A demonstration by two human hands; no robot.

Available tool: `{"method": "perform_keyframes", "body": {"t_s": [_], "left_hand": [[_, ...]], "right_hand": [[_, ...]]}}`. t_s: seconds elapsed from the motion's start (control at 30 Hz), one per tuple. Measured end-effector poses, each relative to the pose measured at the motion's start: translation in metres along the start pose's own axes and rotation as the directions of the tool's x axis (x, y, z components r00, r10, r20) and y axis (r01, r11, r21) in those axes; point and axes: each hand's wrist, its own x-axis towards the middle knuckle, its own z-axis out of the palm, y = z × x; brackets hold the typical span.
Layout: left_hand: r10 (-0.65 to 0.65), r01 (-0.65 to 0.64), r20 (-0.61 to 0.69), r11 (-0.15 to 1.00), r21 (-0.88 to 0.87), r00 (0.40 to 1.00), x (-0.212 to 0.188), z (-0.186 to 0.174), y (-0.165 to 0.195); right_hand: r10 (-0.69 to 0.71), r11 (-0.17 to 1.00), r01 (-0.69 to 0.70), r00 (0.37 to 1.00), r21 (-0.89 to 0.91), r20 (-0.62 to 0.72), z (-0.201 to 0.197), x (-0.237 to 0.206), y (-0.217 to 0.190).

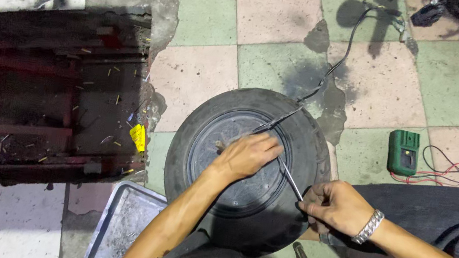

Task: The person uses a metal tool to remove and reinsert small metal pins into a tire rim. They repeatedly pick up pins from a tray, insert them into holes on the rim, and adjust them with the tool. The tire is held between the legs while working.

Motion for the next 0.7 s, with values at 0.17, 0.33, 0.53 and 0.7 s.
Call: {"method": "perform_keyframes", "body": {"t_s": [0.17, 0.33, 0.53, 0.7], "left_hand": [[-0.195, 0.18, -0.149, 0.978, -0.109, 0.969, 0.004, 0.003, -0.001], [-0.467, 0.421, -0.109, 0.858, -0.293, 0.877, 0.016, -0.002, 0.011], [-0.585, 0.553, -0.083, 0.798, -0.24, 0.807, 0.023, 0.001, 0.024], [-0.636, 0.614, -0.073, 0.765, -0.194, 0.768, 0.021, 0.007, 0.025]], "right_hand": [[-0.014, 0.995, 0.003, 0.993, -0.1, -0.114, -0.041, 0.001, -0.007], [-0.208, 0.845, -0.035, 0.898, -0.534, -0.389, -0.11, 0.068, -0.023], [-0.239, 0.92, 0.074, 0.885, -0.385, -0.4, -0.121, 0.13, -0.022], [-0.267, 0.897, 0.075, 0.877, -0.436, -0.4, -0.119, 0.154, -0.021]]}}
